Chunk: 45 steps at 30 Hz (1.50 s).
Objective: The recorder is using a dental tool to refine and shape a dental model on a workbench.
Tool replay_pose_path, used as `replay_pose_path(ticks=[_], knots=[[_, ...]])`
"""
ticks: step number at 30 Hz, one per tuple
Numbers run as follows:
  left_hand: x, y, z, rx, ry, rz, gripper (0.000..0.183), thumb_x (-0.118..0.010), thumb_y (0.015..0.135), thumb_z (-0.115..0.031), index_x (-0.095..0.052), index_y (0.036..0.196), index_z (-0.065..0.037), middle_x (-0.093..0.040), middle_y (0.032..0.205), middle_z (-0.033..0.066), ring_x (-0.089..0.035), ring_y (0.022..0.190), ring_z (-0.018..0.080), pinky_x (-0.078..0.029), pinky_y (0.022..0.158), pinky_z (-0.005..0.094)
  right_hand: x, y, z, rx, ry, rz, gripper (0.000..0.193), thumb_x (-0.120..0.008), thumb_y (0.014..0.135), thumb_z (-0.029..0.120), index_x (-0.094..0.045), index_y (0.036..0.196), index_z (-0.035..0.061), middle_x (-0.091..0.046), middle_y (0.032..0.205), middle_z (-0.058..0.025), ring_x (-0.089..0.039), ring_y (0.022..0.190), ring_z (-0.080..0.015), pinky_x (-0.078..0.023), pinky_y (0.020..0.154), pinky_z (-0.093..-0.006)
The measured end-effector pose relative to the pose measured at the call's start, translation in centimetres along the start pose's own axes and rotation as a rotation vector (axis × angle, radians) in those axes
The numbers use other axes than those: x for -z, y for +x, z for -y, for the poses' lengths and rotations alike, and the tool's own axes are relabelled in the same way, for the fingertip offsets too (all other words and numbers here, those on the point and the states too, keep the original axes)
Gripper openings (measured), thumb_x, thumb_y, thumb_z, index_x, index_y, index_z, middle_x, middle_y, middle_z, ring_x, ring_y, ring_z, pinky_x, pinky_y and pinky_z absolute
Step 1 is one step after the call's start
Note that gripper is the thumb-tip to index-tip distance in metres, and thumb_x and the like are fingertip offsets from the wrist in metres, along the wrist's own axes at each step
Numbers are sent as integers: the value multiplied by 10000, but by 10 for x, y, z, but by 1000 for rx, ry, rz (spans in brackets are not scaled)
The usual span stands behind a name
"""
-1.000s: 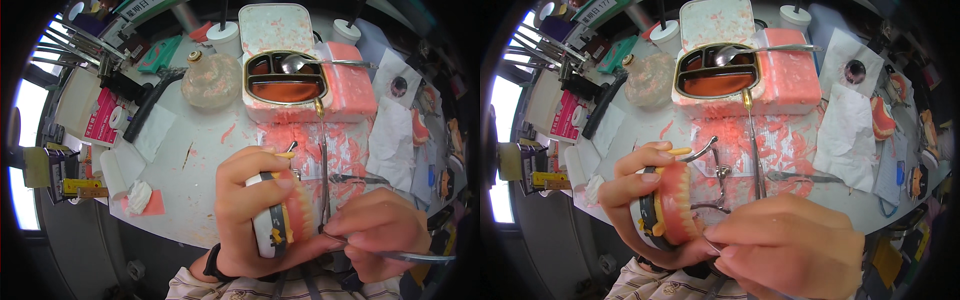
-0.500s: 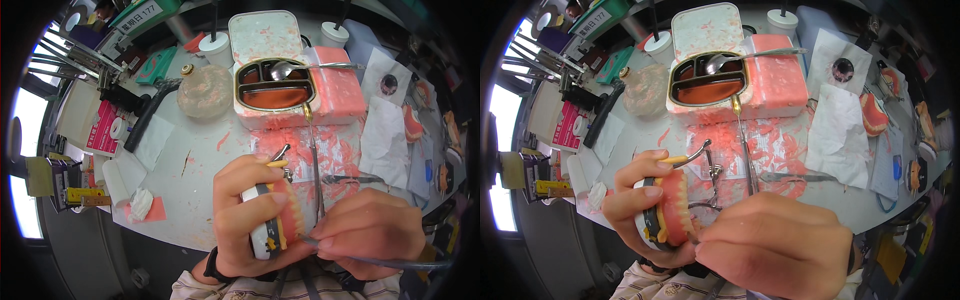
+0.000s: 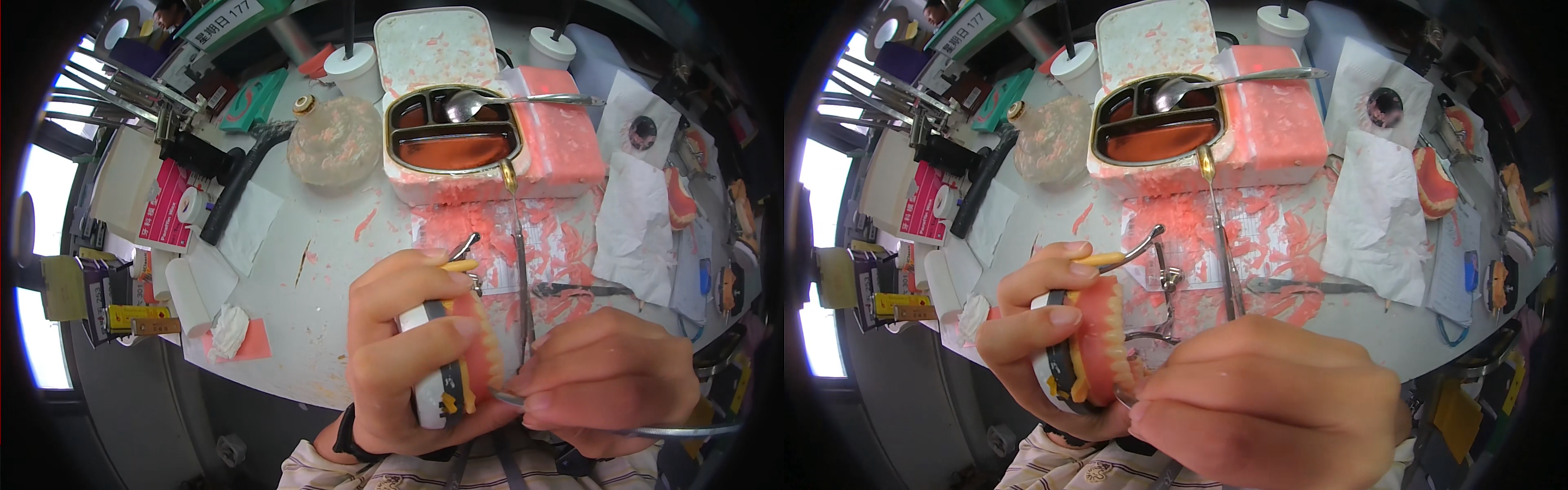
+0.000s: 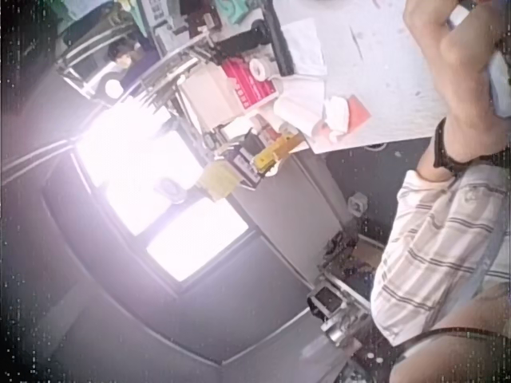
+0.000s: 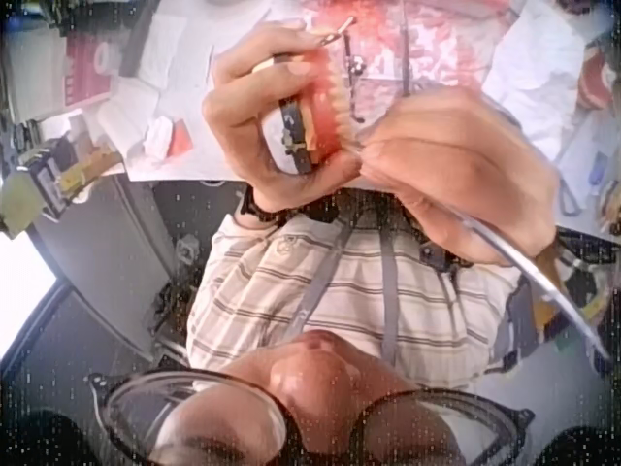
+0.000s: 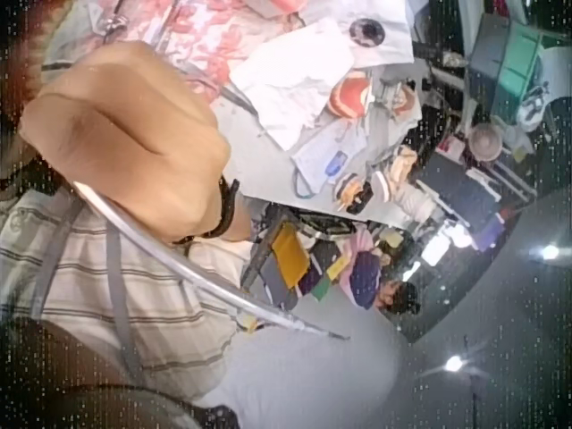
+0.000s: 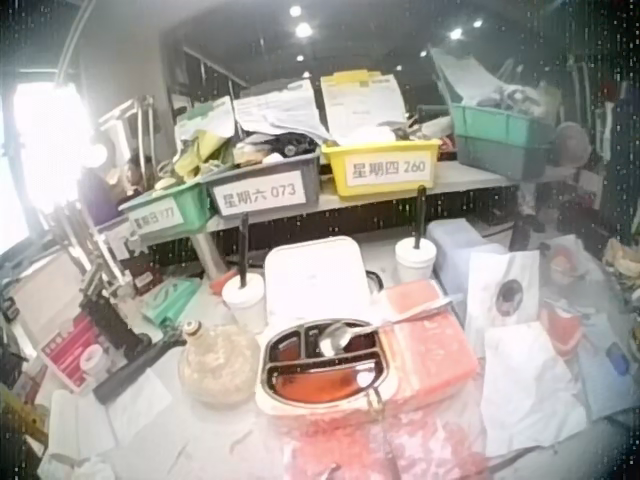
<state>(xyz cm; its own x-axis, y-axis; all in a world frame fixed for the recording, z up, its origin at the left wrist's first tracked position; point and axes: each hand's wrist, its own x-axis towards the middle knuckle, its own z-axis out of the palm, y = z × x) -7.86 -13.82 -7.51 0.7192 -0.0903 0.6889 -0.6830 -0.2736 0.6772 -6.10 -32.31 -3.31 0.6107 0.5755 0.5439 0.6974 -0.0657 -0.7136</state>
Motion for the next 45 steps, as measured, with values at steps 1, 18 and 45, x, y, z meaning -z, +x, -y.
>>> replay_pose_path(ticks=[1, 18, 45], knots=[[2, 1, 0, 8, -19, 32, 615, -820, 562, -207, -479, 1058, -81, -514, 1052, 170, -508, 950, 342, -404, 819, 481, 0, 0, -1, -1, 3, 1, 285, -713, 643, -34, -616, 898, 49, -626, 817, -87, -619, 713, -215, -525, 601, -287], [-6, -2, -1, -15, -8, -57, 661, -853, 537, -260, -469, 1042, -76, -502, 1056, 169, -500, 960, 347, -407, 837, 478, 1, -4, 1, -16, 88, -51, 154, -650, 759, 22, -554, 880, 21, -646, 776, -159, -634, 640, -238, -511, 530, -300], [-3, -3, -1, -10, 66, -38, 622, -822, 580, -224, -467, 1070, -80, -513, 1083, 194, -497, 944, 334, -413, 803, 454, -13, -1, 13, 29, -275, -115, 165, -645, 729, -5, -559, 869, 9, -627, 764, -135, -613, 607, -241, -499, 526, -308]])
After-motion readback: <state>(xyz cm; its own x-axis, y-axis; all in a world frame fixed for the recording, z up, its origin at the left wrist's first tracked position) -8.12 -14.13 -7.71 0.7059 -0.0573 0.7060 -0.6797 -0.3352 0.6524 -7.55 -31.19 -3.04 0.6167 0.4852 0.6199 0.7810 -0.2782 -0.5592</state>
